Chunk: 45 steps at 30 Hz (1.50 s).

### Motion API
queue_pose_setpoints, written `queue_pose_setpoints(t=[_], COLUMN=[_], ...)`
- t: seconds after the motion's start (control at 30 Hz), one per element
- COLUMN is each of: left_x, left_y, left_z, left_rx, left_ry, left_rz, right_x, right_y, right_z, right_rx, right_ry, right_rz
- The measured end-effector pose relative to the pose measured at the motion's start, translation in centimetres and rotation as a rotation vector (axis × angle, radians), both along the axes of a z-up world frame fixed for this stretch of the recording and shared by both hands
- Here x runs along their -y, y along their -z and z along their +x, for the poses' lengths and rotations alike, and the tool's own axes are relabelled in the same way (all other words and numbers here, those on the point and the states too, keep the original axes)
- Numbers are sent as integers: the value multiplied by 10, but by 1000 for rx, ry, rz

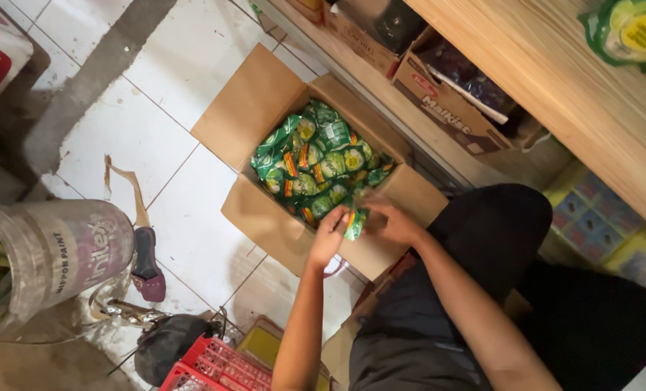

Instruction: The person picks up green liquid soap packets from a cardboard box on the floor and stands them up in rows on a wooden shelf.

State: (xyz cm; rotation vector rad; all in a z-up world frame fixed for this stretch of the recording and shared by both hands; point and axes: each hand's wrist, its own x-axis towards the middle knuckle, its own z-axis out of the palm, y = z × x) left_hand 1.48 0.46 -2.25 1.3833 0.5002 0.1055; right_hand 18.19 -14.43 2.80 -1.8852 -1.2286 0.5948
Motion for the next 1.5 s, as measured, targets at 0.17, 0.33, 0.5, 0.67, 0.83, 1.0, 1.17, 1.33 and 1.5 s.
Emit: queue_pose_setpoints(t=[0.17, 0.33, 0.5, 0.67, 0.83, 1.0, 1.17, 1.33, 1.5], left_x=[-26, -46, -51, -53, -50, -15, -8, -12, -34], left_y=[-37, -82, -92, -71, -42, -16, 1, 17, 54], left_z=[17, 34, 42, 45, 38, 40, 45, 37, 69], left_rx=[-296, -90, -273, -165, -209, -203, -395, -333, -122], left_ry=[-177, -138, -286, -467, -389, -370, -427, -267, -388], left_rz=[-304, -46, 209, -34, -392, -514, -473, -488, 85], right_x=[10, 14, 9, 7, 9, 9, 15, 16, 15], right_y=[13, -6, -22, -14, -5, 12, 33, 40, 37], right_z=[-1, 8, 3, 2, 9, 1, 2, 4, 5], right_rx=[-690, -752, -848, -947, -996, -1134, -938, -868, -360], right_ry=[53, 189, 202, 284, 305, 313, 385, 469, 630], right_rz=[-120, -192, -207, -292, -112, -92, -201, -81, -115])
